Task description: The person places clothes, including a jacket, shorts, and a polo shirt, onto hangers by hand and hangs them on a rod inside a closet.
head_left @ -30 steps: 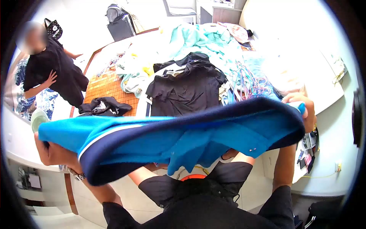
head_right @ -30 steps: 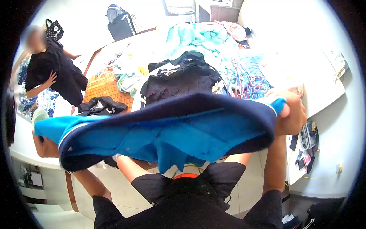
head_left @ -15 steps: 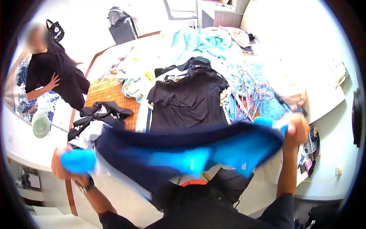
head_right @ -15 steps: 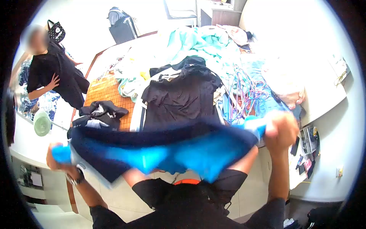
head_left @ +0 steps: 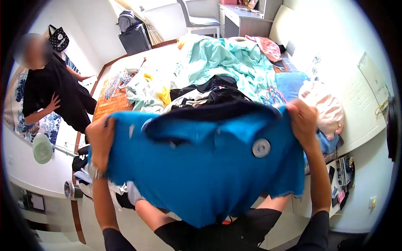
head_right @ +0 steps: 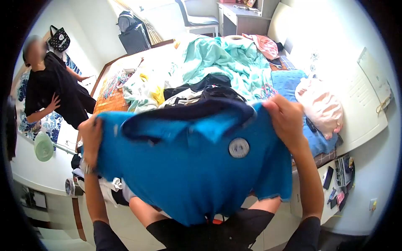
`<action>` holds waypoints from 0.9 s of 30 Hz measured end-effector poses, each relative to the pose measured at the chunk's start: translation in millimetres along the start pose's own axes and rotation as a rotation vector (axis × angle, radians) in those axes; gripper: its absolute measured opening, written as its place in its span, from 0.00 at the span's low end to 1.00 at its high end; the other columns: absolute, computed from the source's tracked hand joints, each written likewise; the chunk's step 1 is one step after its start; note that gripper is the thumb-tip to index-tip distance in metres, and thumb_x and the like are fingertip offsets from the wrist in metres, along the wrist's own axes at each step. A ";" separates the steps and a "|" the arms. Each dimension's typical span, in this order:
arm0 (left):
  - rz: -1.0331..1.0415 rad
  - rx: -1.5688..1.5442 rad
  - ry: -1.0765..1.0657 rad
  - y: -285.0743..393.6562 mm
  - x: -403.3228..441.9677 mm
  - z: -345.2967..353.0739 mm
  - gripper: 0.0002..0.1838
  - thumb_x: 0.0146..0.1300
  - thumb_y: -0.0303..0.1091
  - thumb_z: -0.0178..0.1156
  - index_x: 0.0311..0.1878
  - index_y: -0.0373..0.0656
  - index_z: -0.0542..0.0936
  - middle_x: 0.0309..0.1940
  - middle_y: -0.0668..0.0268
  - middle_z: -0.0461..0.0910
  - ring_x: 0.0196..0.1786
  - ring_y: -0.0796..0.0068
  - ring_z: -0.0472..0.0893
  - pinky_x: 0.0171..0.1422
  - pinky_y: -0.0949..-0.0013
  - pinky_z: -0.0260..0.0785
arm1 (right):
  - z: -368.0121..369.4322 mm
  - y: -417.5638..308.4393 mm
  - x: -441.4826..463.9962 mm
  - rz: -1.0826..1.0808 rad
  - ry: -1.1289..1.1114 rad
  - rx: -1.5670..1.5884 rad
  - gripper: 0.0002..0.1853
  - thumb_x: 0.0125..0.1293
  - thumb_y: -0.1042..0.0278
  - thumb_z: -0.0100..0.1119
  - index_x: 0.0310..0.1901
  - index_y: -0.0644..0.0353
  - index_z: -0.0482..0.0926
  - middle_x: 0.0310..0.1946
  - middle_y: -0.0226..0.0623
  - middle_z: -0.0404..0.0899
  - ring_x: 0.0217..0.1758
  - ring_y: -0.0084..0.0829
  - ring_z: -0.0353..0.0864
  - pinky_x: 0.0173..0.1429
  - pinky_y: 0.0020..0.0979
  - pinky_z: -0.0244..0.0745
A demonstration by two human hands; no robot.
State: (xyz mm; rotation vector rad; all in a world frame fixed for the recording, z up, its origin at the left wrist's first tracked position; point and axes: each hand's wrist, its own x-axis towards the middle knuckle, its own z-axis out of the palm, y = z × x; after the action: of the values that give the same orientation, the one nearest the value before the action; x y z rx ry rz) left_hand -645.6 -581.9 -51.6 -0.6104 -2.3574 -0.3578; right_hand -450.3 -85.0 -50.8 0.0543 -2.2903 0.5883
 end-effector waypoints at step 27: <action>-0.696 -0.373 -0.664 39.0 -343.5 108.1 0.20 0.73 0.42 0.61 0.57 0.35 0.73 0.43 0.52 0.78 0.43 0.58 0.77 0.49 0.58 0.71 | 126.6 -26.3 -333.0 0.799 -0.703 0.015 0.25 0.62 0.50 0.72 0.33 0.68 0.75 0.31 0.52 0.76 0.35 0.54 0.78 0.41 0.48 0.73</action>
State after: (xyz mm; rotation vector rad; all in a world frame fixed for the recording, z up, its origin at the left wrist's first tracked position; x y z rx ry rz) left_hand -454.3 -618.6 -357.0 -0.0205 -3.1366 -1.0531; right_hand -292.0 -208.1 -346.5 -0.7962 -2.9632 1.1189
